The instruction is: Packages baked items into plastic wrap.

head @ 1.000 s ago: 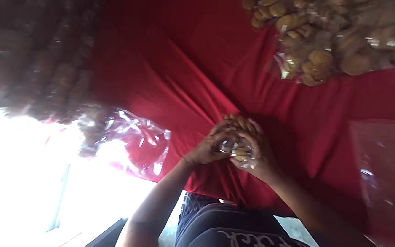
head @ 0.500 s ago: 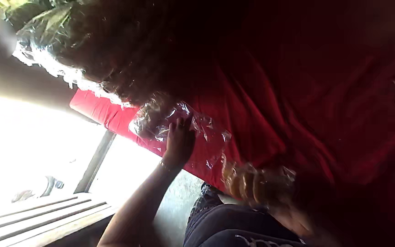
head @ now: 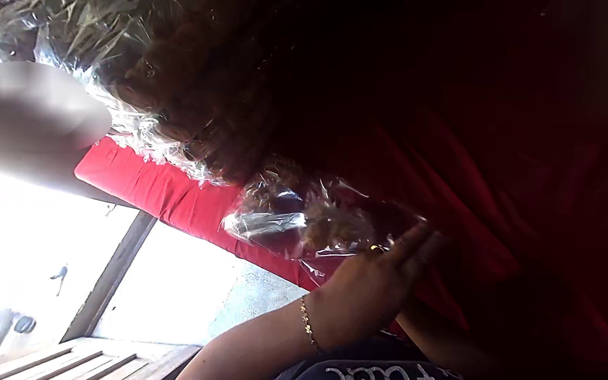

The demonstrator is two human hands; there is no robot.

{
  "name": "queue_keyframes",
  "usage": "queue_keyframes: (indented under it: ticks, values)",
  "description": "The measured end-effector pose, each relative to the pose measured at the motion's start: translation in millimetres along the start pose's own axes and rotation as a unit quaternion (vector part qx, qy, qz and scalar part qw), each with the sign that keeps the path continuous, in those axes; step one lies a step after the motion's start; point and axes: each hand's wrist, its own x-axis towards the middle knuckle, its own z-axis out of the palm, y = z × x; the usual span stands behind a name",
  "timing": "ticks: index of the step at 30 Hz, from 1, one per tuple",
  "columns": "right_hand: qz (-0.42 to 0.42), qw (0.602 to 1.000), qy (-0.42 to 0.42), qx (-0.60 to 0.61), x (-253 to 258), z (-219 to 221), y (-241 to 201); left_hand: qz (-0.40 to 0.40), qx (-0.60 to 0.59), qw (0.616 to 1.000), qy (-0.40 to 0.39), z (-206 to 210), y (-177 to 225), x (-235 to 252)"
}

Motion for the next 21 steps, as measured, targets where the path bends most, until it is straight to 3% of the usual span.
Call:
queue_keyframes:
  ticks: [1,2,6,8,10,11,14,16,18,19,21]
  values:
    - [-0.099,0.994,-0.005,-0.053,15,12,27,0.016,-0.034,0.999,-0.004,1,-2,-3]
    - [-0.101,0.990,-0.035,-0.095,26,21,36,0.029,-0.081,0.996,-0.015,2,-4,-7]
    - [0.024,0.951,-0.177,-0.252,55,35,32,0.069,-0.334,0.937,-0.075,9,-25,-33]
    - [0.085,0.898,-0.242,-0.357,63,27,17,0.060,-0.404,0.913,-0.018,12,-50,-58]
    - [0.092,0.873,-0.259,-0.404,63,17,18,-0.033,-0.356,0.930,0.089,24,-86,-88]
    - [0.043,0.871,-0.224,-0.435,57,16,31,-0.092,-0.307,0.940,0.114,34,-108,-101]
    - [-0.108,0.801,-0.143,-0.571,50,19,92,-0.199,-0.229,0.951,0.060,58,-166,-125]
    - [-0.071,0.765,-0.246,-0.590,63,13,73,-0.183,-0.219,0.956,0.069,65,-188,-128]
    - [0.028,0.777,-0.342,-0.527,86,14,24,-0.170,-0.224,0.957,0.076,65,-195,-128]
    - [0.044,0.796,-0.351,-0.492,92,16,21,-0.175,-0.215,0.958,0.068,64,-195,-130]
    - [0.005,0.867,-0.261,-0.425,79,29,49,-0.209,-0.161,0.963,0.045,62,-190,-129]
